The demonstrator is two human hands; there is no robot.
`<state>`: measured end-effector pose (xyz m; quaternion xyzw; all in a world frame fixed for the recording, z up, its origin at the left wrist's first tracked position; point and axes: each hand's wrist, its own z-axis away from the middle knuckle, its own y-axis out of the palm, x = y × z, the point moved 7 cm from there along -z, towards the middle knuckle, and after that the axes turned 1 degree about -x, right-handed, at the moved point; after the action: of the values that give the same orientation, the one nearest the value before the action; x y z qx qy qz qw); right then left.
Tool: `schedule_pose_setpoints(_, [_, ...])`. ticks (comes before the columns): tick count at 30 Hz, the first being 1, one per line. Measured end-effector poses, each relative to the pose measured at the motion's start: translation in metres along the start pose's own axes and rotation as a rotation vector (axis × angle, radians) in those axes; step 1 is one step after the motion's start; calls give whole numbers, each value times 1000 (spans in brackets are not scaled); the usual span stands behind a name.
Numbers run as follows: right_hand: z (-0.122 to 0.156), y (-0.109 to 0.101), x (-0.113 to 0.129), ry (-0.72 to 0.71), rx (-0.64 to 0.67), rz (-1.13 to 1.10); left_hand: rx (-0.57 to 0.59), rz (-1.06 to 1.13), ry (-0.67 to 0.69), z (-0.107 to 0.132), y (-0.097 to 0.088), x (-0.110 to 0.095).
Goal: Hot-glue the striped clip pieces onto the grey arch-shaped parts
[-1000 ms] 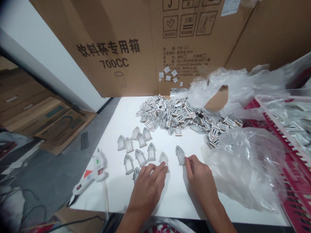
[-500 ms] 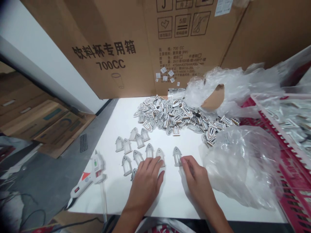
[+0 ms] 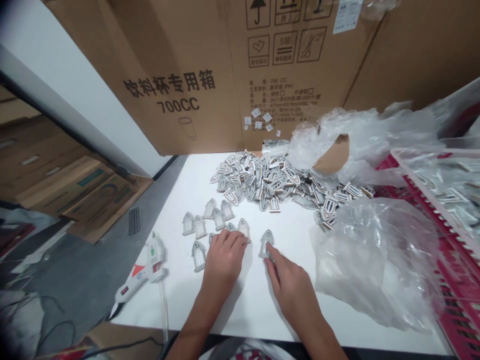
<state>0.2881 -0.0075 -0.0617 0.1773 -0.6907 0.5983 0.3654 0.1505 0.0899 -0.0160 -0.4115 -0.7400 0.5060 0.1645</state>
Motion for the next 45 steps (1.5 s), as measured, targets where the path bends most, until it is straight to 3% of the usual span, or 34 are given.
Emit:
schedule_pose_setpoints(4, [0, 6, 7, -4, 147, -131, 6, 138, -47, 7, -14, -10])
schedule_pose_setpoints(7, [-1, 3, 5, 77, 223, -347, 142, 298, 0, 16, -14, -25])
schedule_pose_setpoints(9, [-2, -1, -2, 179, 207, -494, 223, 318, 66, 25, -11, -33])
schedule_pose_setpoints(13, [4, 1, -18, 435, 162, -734, 144, 249, 174, 40, -16, -41])
schedule_pose_setpoints(15, [7, 6, -16, 498, 168, -815, 96, 283, 156, 42, -22, -43])
schedule_pose_setpoints(21, [3, 9, 9, 393, 85, -826, -9, 629, -233, 32, -30, -36])
schedule_pose_setpoints(26, [1, 10, 22, 276, 109, -786, 71, 839, -502, 34, -15, -28])
schedule_pose_setpoints(30, [5, 13, 13, 357, 127, -764, 130, 949, -620, 36, -14, -19])
schedule_pose_setpoints(33, [7, 14, 7, 418, 133, -841, 112, 982, -665, 37, -18, -11])
schedule_pose_setpoints(36, [7, 12, 2, 438, 164, -846, 19, 852, -562, 35, -26, -6])
schedule_pose_setpoints(41, [3, 1, -5, 339, 172, -669, -87, 412, 12, 39, -38, -24])
schedule_pose_setpoints(45, [2, -1, -5, 265, 188, -542, -70, 236, 205, 55, -34, -31])
